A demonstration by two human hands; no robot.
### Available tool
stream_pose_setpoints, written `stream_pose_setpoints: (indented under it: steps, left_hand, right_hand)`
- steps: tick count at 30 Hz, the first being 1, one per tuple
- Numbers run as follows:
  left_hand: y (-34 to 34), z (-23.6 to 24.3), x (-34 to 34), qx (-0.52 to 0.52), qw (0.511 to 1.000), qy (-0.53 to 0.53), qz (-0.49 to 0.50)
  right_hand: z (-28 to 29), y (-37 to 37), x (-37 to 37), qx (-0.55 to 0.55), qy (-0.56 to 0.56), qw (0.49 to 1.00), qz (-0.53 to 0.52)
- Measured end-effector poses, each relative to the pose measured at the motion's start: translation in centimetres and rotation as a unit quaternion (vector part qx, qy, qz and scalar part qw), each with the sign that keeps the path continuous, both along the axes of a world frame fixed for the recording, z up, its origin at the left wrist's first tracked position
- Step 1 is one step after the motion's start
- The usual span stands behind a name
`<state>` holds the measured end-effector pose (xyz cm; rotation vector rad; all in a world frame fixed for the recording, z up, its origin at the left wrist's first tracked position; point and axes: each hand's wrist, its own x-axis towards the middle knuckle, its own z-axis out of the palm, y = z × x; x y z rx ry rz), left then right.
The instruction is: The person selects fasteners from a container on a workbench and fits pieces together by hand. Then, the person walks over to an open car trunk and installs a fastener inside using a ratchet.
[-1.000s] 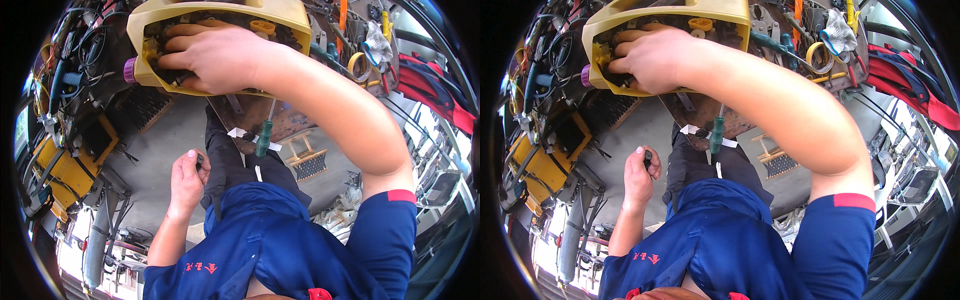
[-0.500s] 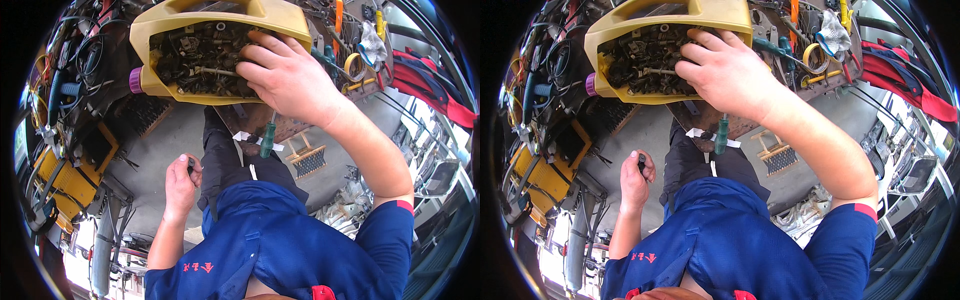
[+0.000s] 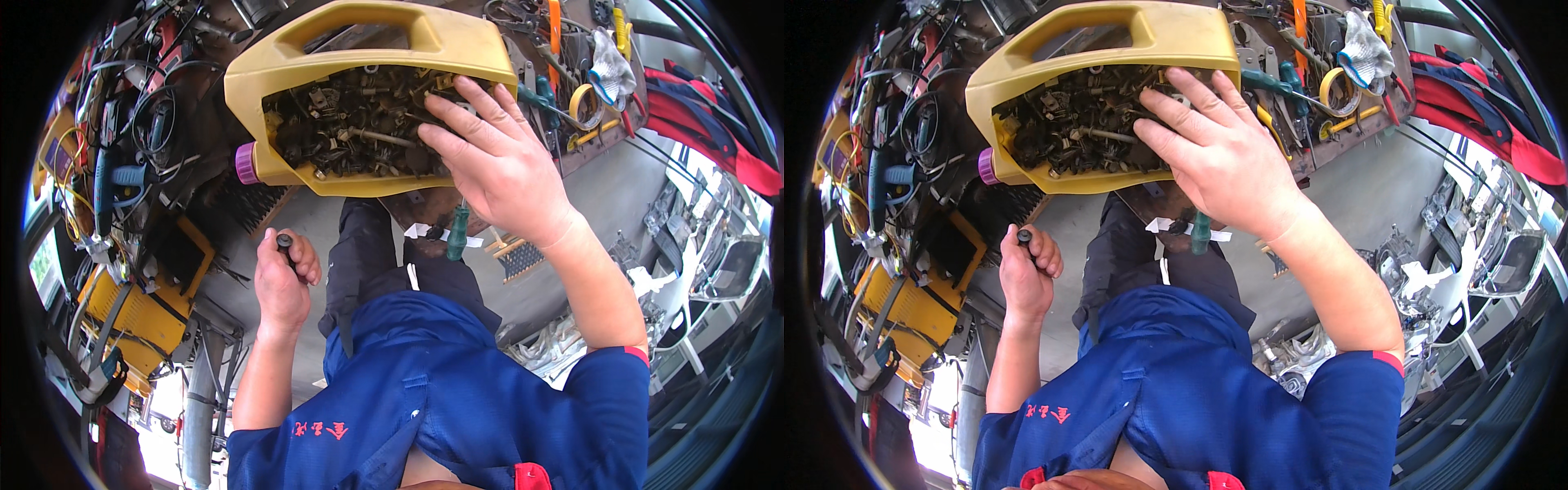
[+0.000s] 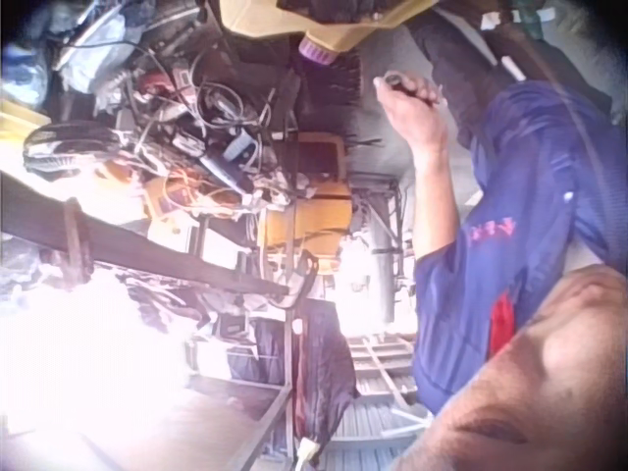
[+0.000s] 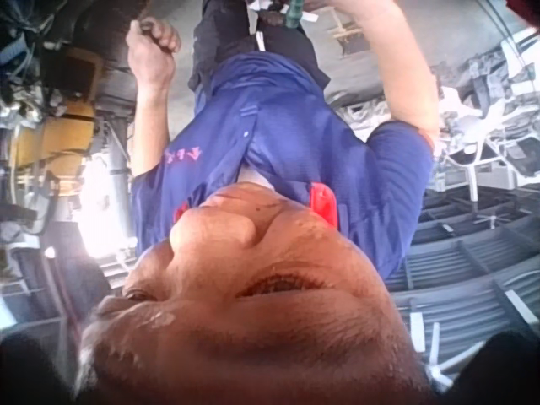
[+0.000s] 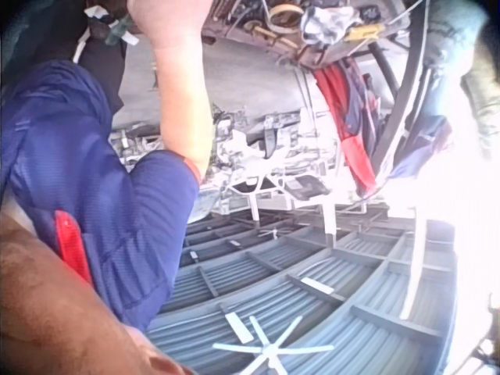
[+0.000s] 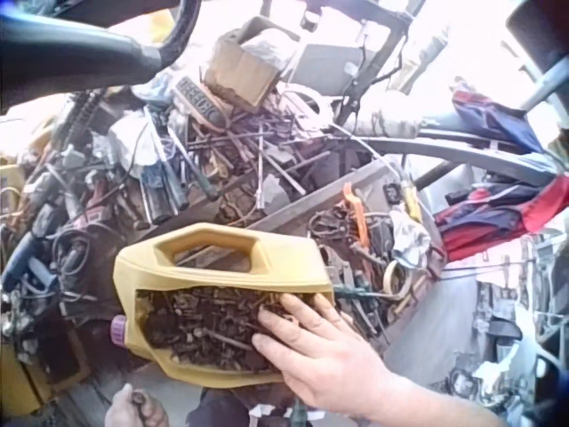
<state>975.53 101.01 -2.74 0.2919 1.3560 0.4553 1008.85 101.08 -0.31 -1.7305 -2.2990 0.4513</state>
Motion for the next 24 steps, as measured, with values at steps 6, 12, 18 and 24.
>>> stream_pose_setpoints:
  steps: [6, 12, 18, 24]
  left_hand:
    - [1.3, 1.1, 0.7, 0.075, 0.982, -0.069, -0.157]
    - [1.7, 4.1, 2.5, 0.185, 0.924, -0.108, -0.316]
    - [1.3, 2.7, 0.0, 0.201, 0.967, 0.043, -0.149]
    - [11.9, -7.5, -0.1, 0.107, 0.969, -0.039, 0.218]
  right_hand:
    - [2.2, -0.5, -2.4, 0.054, 0.105, 0.993, -0.014]
    - [5.9, -3.4, -9.8, -0.113, 0.370, 0.915, -0.115]
    - [4.4, -4.3, -3.4, -0.002, 0.242, 0.897, -0.370]
    - [-1.5, -3.6, 1.9, -0.264, 0.437, 0.779, -0.363]
